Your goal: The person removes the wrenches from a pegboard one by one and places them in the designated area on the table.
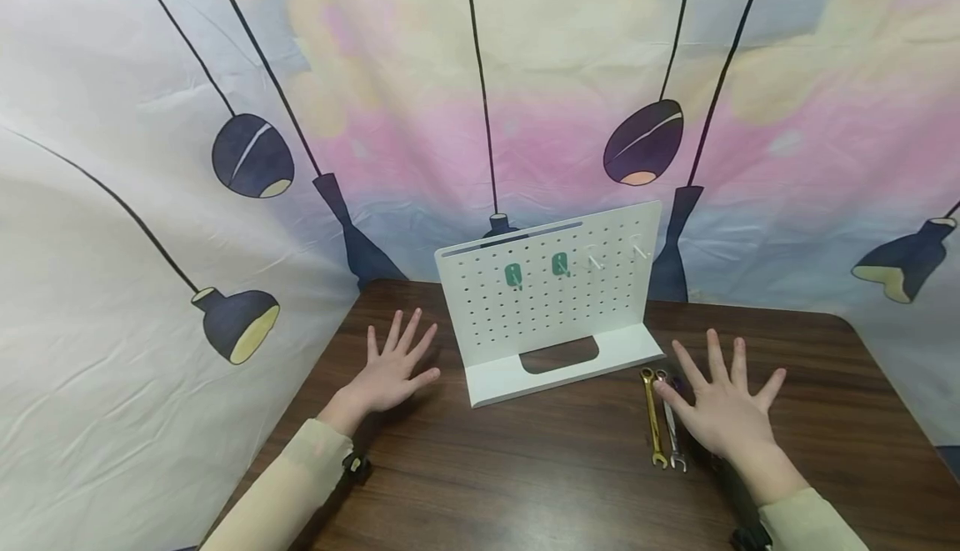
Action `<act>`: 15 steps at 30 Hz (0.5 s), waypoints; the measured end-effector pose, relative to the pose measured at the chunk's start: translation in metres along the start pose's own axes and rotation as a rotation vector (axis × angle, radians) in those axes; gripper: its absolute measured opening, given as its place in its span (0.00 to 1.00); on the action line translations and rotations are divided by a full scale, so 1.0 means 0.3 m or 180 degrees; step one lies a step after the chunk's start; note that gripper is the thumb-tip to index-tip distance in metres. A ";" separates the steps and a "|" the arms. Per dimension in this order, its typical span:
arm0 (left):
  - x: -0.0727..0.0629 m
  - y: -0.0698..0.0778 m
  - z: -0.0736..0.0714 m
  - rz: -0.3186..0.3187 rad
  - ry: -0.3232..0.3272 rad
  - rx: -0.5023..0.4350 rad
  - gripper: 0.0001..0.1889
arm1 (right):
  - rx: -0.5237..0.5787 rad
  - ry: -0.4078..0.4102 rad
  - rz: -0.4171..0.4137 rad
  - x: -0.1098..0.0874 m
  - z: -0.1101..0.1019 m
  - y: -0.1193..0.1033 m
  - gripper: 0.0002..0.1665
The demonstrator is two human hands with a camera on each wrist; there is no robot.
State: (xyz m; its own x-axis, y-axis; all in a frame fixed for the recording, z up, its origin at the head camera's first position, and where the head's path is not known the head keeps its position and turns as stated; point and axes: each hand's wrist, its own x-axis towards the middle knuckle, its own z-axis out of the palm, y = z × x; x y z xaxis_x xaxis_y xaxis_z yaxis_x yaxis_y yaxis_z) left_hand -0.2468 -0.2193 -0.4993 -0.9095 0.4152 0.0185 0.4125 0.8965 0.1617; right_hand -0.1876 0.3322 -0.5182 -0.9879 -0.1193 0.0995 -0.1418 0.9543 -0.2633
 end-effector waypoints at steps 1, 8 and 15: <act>-0.002 0.001 -0.002 0.0005 -0.0002 0.0007 0.45 | -0.0005 -0.0012 0.0000 -0.001 -0.001 -0.001 0.52; -0.005 0.002 -0.005 0.0017 0.0001 -0.0008 0.46 | -0.0036 -0.0023 -0.0002 -0.001 -0.002 0.000 0.52; -0.006 0.000 -0.007 -0.0036 -0.0041 -0.0023 0.46 | -0.0039 0.0025 -0.0036 0.001 0.004 0.012 0.52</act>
State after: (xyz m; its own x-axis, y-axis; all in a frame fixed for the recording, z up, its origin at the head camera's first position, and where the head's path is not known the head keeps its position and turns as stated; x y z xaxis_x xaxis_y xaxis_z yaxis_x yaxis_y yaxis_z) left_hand -0.2453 -0.2205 -0.4971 -0.9134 0.4070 0.0039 0.4017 0.9000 0.1691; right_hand -0.1884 0.3352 -0.5203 -0.9857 -0.1281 0.1099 -0.1522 0.9561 -0.2503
